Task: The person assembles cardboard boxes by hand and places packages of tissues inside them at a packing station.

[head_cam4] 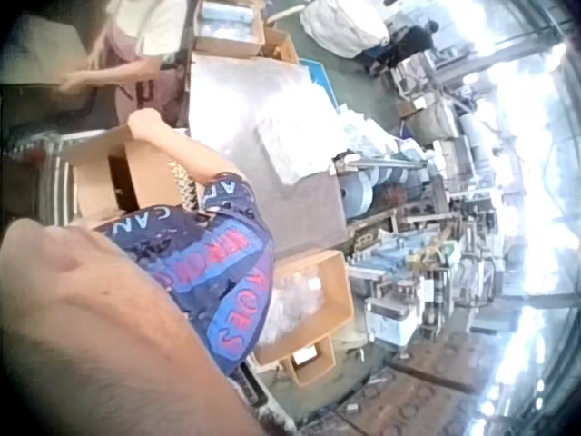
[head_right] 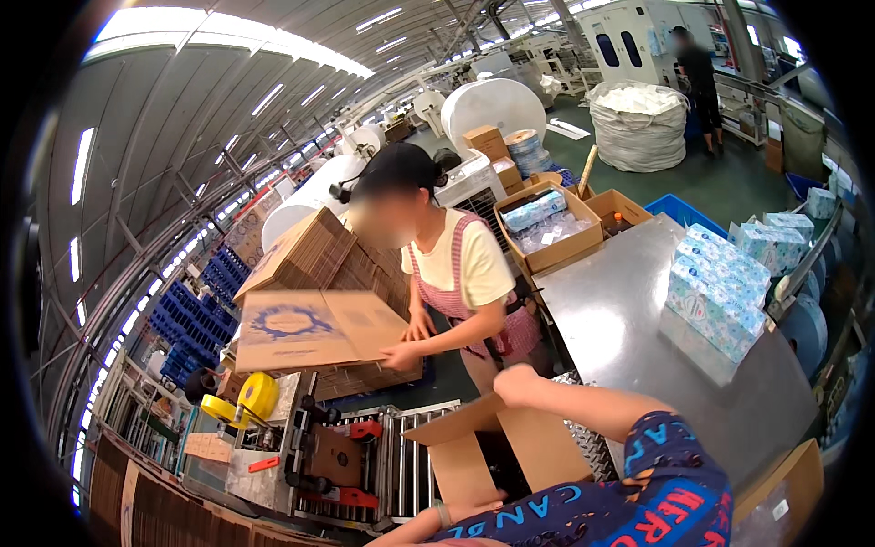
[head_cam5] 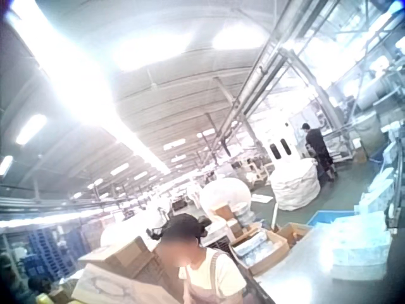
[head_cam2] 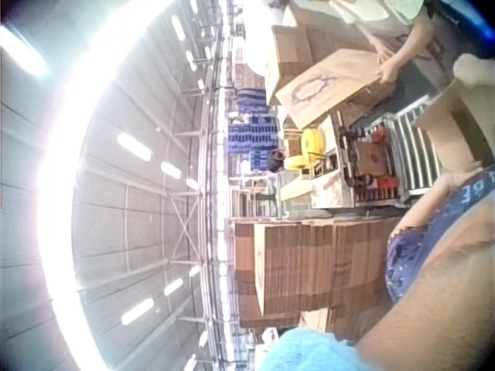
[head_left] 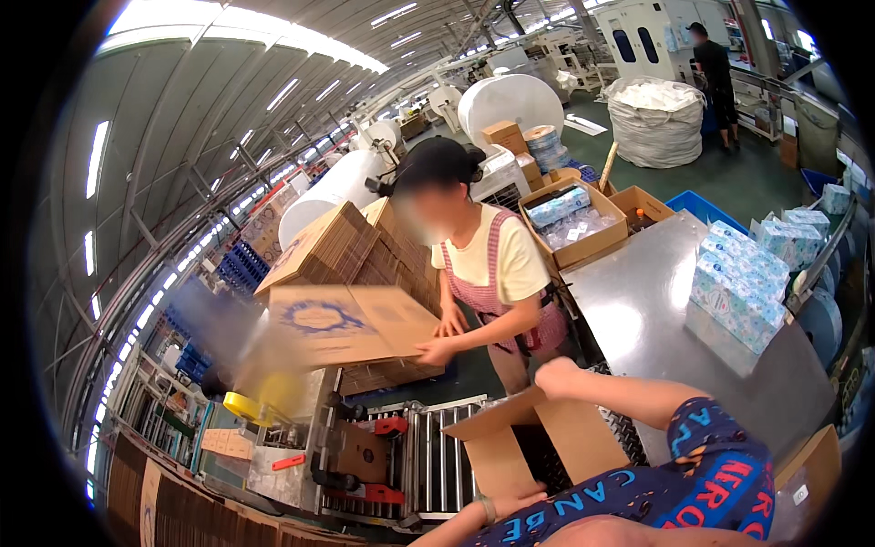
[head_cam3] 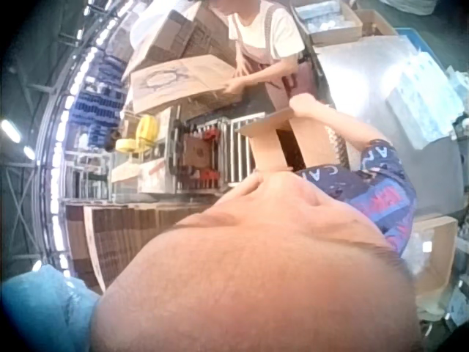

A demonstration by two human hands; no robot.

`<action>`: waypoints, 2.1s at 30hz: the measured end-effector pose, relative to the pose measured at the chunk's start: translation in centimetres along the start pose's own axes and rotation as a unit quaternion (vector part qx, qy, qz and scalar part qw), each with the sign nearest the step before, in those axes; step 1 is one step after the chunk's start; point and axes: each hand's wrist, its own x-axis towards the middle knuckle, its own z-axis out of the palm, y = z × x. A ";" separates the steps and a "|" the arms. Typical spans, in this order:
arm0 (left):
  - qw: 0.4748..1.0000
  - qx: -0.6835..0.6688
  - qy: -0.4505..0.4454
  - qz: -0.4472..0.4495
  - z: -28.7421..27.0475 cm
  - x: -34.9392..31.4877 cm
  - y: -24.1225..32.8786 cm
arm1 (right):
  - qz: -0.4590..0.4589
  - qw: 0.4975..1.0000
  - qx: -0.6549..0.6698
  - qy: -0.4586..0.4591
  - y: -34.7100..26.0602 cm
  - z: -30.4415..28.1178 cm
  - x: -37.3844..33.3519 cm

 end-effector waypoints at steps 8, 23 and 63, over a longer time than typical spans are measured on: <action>0.962 0.264 -0.021 -0.073 -7.3 -3.0 11.2 | -0.164 0.980 -0.018 -0.110 1.6 10.7 -0.5; 0.597 -0.651 0.385 -0.267 -7.7 -18.6 -18.4 | 0.384 0.597 0.705 -0.011 -3.5 30.0 5.8; 0.832 0.269 0.445 0.193 -8.8 12.2 5.8 | 0.614 0.692 -0.012 0.381 35.3 21.8 -33.8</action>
